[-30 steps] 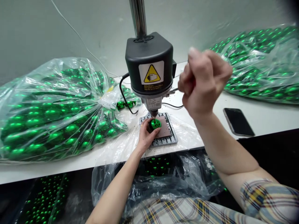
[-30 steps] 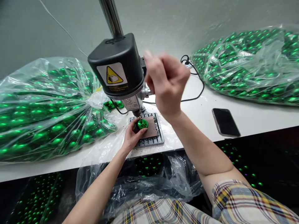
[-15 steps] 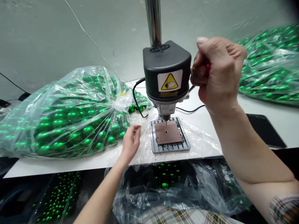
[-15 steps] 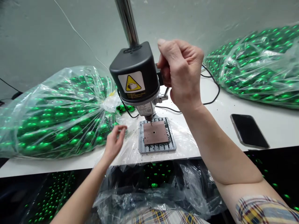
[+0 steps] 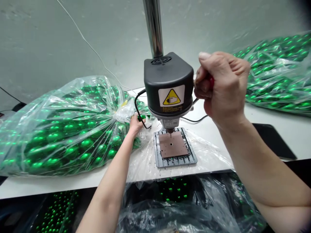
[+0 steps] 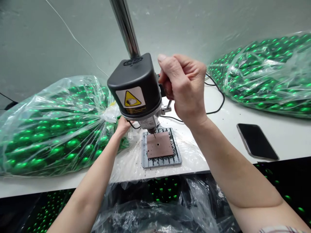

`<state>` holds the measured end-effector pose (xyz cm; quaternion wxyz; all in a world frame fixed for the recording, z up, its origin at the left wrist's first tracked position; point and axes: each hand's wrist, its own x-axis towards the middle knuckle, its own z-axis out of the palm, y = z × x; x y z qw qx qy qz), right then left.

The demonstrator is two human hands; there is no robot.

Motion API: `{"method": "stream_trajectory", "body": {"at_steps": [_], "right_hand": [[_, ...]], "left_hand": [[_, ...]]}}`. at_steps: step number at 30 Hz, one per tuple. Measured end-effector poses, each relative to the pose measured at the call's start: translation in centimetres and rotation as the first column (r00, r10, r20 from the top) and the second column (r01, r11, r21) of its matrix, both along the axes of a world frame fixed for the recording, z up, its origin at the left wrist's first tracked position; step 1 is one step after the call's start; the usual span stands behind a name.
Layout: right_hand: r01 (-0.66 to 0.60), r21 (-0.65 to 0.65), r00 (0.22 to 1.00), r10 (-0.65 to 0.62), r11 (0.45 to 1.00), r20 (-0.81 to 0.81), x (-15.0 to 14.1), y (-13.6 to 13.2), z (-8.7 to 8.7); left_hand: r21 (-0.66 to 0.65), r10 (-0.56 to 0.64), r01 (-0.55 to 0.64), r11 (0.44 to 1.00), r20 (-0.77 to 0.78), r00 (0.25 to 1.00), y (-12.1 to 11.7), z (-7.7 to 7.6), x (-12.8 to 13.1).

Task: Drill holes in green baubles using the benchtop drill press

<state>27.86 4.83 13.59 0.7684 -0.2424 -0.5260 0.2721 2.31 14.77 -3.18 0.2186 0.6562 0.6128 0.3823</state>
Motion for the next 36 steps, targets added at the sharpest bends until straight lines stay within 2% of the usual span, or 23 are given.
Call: {"method": "stream_trajectory", "body": {"at_steps": [2,3,5,6,8,11,13,16,18,21,24,28,33,36], "right_hand": [[0.009,0.023,1.0,-0.008,1.0,-0.023,-0.1,0.1,0.0],[0.015,0.029,0.999,-0.014,0.999,-0.039,-0.2,0.1,-0.1],[0.021,0.026,0.998,-0.02,0.999,-0.059,-0.2,0.1,-0.1],[0.019,0.016,0.998,-0.018,1.0,-0.057,-0.2,0.1,-0.1],[0.016,-0.007,0.999,-0.016,1.0,-0.048,-0.1,0.1,-0.1],[0.007,-0.016,0.998,-0.008,1.0,-0.057,-0.1,0.0,0.0],[0.009,-0.004,0.996,-0.009,1.0,-0.087,-0.2,0.0,0.1],[0.019,-0.011,0.997,-0.02,1.0,-0.078,-0.2,-0.1,0.1],[0.033,-0.021,0.999,-0.033,0.999,-0.042,-0.2,0.0,0.1],[0.04,-0.025,0.999,-0.041,0.999,-0.019,-0.1,0.1,0.1],[0.008,-0.039,1.0,-0.008,0.999,-0.021,0.0,0.2,0.2],[-0.025,-0.003,0.998,0.025,1.0,-0.056,0.0,0.3,0.2],[0.018,-0.033,1.0,-0.017,0.999,0.023,-0.1,0.0,0.3],[0.039,-0.041,0.999,-0.038,0.998,0.023,-0.2,-0.3,0.4]], "left_hand": [[-0.053,0.046,-0.035,0.998,0.236,0.971,-2.2,0.9,-1.5],[-0.098,0.072,-0.036,0.994,0.388,0.919,-3.7,1.4,-2.3],[-0.198,0.116,0.02,0.98,0.651,0.75,-6.9,2.6,-3.8],[-0.24,0.132,0.07,0.968,0.729,0.672,-8.5,3.2,-4.4],[-0.303,0.159,0.181,0.935,0.82,0.549,-11.4,4.2,-4.9],[-0.346,0.176,0.309,0.886,0.867,0.467,-14.2,4.7,-4.1],[-0.365,0.186,0.368,0.855,0.879,0.439,-15.1,4.3,-2.8],[-0.375,0.216,0.389,0.841,0.893,0.395,-15.7,2.7,-0.3],[-0.369,0.208,0.343,0.864,0.882,0.423,-15.8,1.1,1.5],[-0.297,0.109,0.253,0.921,0.819,0.563,-15.5,-1.3,3.8],[-0.198,0.003,0.199,0.96,0.716,0.698,-14.9,-2.8,5.3],[-0.147,-0.037,0.147,0.978,0.571,0.82,-13.9,-3.3,6.3],[-0.126,-0.106,0.176,0.976,0.431,0.896,-13.6,-3.2,7.1],[-0.042,-0.145,0.163,0.986,0.284,0.948,-13.7,-3.2,7.6]]}}
